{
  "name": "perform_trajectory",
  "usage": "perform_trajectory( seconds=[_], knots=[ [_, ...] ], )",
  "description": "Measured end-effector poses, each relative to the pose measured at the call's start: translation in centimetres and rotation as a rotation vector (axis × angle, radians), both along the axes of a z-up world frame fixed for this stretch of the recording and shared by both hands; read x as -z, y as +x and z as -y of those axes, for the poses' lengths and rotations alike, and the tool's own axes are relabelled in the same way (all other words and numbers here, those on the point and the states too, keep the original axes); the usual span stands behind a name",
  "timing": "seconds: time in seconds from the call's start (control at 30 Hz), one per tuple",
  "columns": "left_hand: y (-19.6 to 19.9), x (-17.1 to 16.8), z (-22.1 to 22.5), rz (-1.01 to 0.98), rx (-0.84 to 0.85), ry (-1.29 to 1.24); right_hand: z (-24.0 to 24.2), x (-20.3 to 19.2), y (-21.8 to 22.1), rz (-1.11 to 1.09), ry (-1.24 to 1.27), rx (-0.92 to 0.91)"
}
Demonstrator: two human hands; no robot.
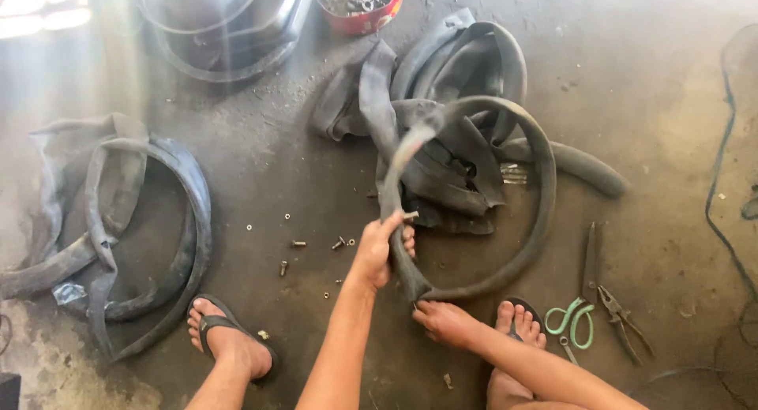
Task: The recorder is cutting motorcycle inner tubes and removing the valves using tools.
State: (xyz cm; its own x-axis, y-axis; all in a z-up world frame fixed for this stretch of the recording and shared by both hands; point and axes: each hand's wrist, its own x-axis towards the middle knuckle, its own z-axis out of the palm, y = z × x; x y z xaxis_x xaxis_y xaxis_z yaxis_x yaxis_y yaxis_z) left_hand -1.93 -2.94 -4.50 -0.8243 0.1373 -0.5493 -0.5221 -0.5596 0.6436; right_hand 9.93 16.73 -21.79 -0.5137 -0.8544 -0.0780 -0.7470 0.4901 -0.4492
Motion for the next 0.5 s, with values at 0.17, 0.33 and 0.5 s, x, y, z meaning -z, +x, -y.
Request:
perform_trajectory(
  seconds=[0.17,0.33,0.5],
  knots=[
    [1.2,4.6,0.6,0.026,0.044,0.257,-2.8,-7.0,0.5,0.46,-0.2,0.126],
    [1.9,2.4,0.7,-0.028,0.156,0.279,-5.3,-13.8,-1.8,1.044,-0.376,0.484],
    [2.2,0.9,-0.9,-0.108,0.2,0.308,-6.2,-17.5,-5.0,1.077,-0.834,0.679]
  ],
)
